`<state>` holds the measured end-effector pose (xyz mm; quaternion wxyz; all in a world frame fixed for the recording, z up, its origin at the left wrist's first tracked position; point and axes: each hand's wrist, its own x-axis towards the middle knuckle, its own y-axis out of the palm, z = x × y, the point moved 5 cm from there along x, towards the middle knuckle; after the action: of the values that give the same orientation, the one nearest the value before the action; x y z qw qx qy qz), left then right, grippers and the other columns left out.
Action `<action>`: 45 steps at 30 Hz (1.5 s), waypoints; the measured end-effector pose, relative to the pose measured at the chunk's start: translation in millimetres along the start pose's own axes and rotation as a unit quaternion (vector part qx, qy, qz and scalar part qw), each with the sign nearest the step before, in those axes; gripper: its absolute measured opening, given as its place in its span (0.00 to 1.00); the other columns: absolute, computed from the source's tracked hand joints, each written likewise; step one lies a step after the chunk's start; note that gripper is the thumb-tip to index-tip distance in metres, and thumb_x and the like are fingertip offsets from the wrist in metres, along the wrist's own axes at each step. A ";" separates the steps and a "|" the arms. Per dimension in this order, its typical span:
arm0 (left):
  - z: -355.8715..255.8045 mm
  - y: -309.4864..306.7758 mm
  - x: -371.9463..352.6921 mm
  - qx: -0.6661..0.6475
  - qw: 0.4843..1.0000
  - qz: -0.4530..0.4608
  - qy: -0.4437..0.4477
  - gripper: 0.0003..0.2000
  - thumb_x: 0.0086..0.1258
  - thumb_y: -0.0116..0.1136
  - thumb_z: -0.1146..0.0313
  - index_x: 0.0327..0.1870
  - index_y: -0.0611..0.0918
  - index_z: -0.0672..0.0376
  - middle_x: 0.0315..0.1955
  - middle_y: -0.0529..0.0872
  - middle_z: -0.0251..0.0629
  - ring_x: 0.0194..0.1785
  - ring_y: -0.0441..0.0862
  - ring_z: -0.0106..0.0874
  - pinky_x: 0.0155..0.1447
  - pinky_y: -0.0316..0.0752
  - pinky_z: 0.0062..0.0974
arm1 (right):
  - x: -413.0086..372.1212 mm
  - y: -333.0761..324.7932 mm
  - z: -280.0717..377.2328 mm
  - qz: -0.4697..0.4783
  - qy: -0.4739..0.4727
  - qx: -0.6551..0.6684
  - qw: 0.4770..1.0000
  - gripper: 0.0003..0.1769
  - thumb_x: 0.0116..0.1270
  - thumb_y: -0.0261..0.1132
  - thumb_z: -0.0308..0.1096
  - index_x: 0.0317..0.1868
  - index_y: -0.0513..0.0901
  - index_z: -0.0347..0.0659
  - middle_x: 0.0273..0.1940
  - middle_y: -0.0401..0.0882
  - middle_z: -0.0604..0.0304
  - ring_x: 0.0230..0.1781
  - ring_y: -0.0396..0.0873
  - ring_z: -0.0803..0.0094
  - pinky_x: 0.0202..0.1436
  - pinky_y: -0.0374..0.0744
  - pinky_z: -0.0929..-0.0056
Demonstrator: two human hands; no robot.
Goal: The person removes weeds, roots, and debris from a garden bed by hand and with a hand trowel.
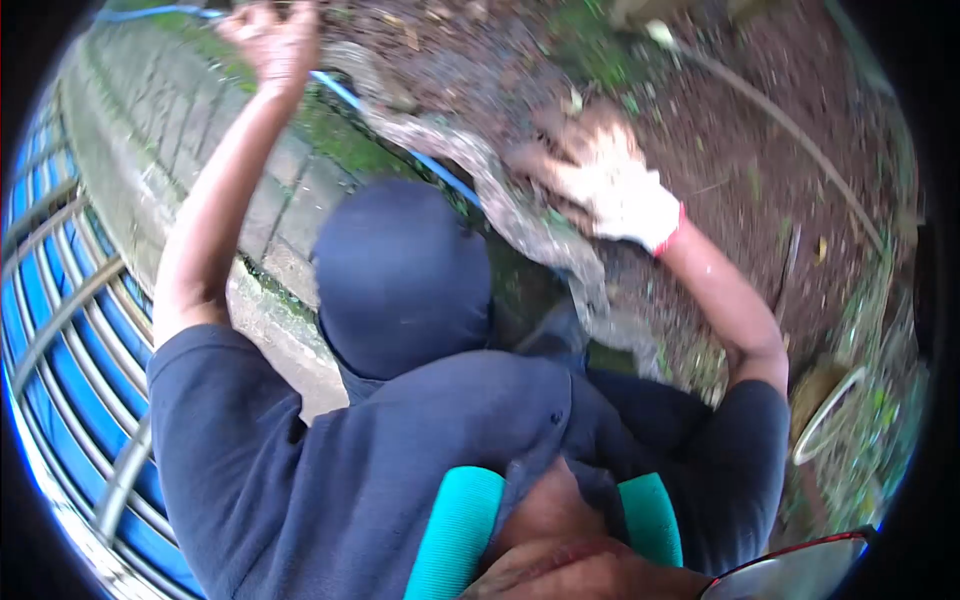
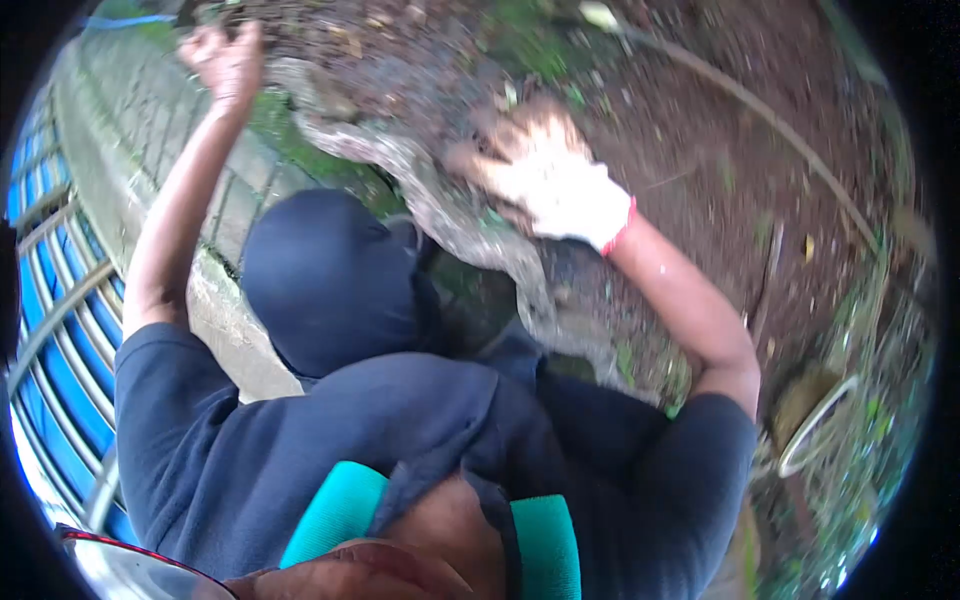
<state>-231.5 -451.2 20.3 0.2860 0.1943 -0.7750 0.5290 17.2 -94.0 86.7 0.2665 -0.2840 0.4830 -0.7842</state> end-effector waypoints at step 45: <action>61.0 36.1 9.6 -0.021 0.998 -0.012 0.049 0.12 0.77 0.53 0.65 0.52 0.69 0.60 0.42 0.75 0.43 0.43 0.77 0.35 0.50 0.71 0.33 | -314.9 -87.7 -7.1 -0.181 0.622 -0.179 0.741 0.22 0.69 0.59 0.44 0.57 0.80 0.38 0.46 0.84 0.44 0.48 0.82 0.50 0.55 0.80 0.57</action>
<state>-275.1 -494.8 -15.9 0.3342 0.1713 -0.7685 0.5181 218.9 162.7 104.6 -0.2955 0.1424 0.6125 -0.7192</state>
